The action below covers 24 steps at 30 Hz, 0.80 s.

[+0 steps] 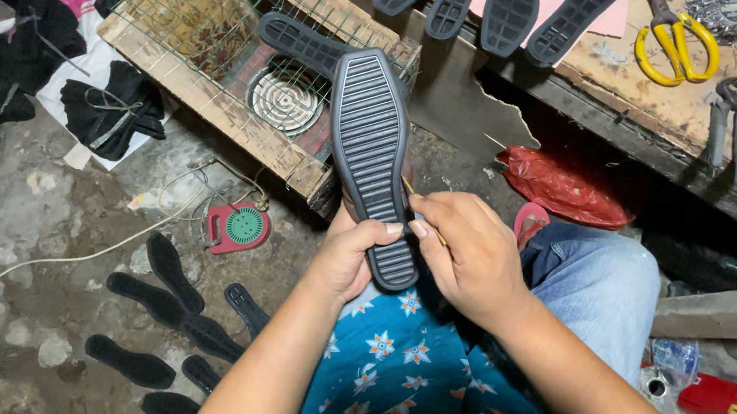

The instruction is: The person sits on the floor and uses a thin wooden stick to scrape and clean the edges of a black shoe sole. They repeatedly pick up soles, scrape the perimeter, and place them back on a wire rack or nearby surface.

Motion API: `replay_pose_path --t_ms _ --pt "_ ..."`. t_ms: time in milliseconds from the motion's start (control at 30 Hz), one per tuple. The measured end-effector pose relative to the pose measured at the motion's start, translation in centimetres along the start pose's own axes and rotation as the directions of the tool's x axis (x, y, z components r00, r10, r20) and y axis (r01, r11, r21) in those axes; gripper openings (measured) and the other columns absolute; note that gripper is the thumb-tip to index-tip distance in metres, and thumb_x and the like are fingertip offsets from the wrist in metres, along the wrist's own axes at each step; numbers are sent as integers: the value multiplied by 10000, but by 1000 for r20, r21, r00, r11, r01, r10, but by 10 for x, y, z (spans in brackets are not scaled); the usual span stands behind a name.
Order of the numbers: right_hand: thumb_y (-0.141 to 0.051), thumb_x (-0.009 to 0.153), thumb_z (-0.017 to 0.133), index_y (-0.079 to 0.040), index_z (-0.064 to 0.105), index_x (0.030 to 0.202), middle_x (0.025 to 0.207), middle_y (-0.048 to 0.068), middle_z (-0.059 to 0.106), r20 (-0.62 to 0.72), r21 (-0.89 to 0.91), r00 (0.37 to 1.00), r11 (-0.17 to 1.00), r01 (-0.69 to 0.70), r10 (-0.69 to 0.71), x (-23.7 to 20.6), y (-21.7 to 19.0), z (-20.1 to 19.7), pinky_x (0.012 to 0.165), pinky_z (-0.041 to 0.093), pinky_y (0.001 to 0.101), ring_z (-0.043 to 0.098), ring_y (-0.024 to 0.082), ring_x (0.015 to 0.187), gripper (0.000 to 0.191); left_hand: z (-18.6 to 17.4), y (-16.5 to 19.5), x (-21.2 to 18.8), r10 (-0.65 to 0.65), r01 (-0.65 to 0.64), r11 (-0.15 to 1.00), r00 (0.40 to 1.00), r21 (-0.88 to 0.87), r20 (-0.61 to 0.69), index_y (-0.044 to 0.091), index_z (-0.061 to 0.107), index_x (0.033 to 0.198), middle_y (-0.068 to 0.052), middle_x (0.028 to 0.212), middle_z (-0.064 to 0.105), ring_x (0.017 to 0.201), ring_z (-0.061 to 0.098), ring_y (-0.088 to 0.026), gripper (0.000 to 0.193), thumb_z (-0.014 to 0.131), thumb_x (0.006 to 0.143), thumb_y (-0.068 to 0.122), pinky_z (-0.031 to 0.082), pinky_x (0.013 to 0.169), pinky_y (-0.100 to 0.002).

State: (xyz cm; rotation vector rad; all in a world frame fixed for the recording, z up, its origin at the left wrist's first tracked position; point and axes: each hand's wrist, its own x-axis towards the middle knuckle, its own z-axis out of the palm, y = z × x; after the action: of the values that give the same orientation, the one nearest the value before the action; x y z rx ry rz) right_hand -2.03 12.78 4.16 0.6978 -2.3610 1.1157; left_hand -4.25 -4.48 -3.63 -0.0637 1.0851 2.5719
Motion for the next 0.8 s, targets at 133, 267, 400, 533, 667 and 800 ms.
replay_pose_path --t_ms 133,267,400,533,667,800 --pt "-61 921 727 7 674 1148 1048 147 691 14 -19 1000 1000 18 -18 0 0 0 801 548 390 676 321 911 243 3 0 0 9 -9 1000 1000 5 -3 63 474 1417 -72 1223 622 1160 616 -199 697 642 750 -47 483 1059 -356" --pt "-59 922 717 14 676 1146 1040 147 689 18 -33 999 999 30 -29 1 0 0 796 545 392 672 319 898 239 5 -1 0 12 -12 1000 1000 3 -12 67 467 1423 -72 1230 623 1164 617 -197 706 631 747 -55 484 1059 -354" --pt "-58 926 714 11 677 1147 1045 145 691 12 -22 1000 1000 21 -20 1 -1 0 800 552 385 677 315 904 234 3 -1 0 0 0 1000 1000 2 -27 73 464 1424 -71 1219 620 1149 616 -194 696 633 763 -63 485 1048 -355" --pt "-57 927 713 10 677 1147 1046 142 694 5 -24 1000 1000 18 -18 1 -2 0 801 556 383 684 312 906 232 3 -2 0 21 -21 1000 1000 -7 -9 45 469 1411 -84 1222 622 1151 621 -203 660 634 783 -71 486 1060 -357" --pt "-55 924 714 15 678 1144 1045 147 694 9 -27 1000 999 17 -16 1 -2 1 799 555 385 684 316 904 234 4 -2 -1 19 -19 1000 1000 3 -14 58 460 1431 -71 1232 620 1156 615 -190 695 630 771 -74 486 1053 -352" --pt "-50 931 708 18 673 1133 1045 154 690 10 1 1000 1000 22 -22 1 -1 0 807 558 384 684 317 911 216 6 -2 0 20 -20 1000 1000 2 -16 64 447 1464 -62 1245 615 1165 610 -184 741 616 756 -78 481 1051 -348"
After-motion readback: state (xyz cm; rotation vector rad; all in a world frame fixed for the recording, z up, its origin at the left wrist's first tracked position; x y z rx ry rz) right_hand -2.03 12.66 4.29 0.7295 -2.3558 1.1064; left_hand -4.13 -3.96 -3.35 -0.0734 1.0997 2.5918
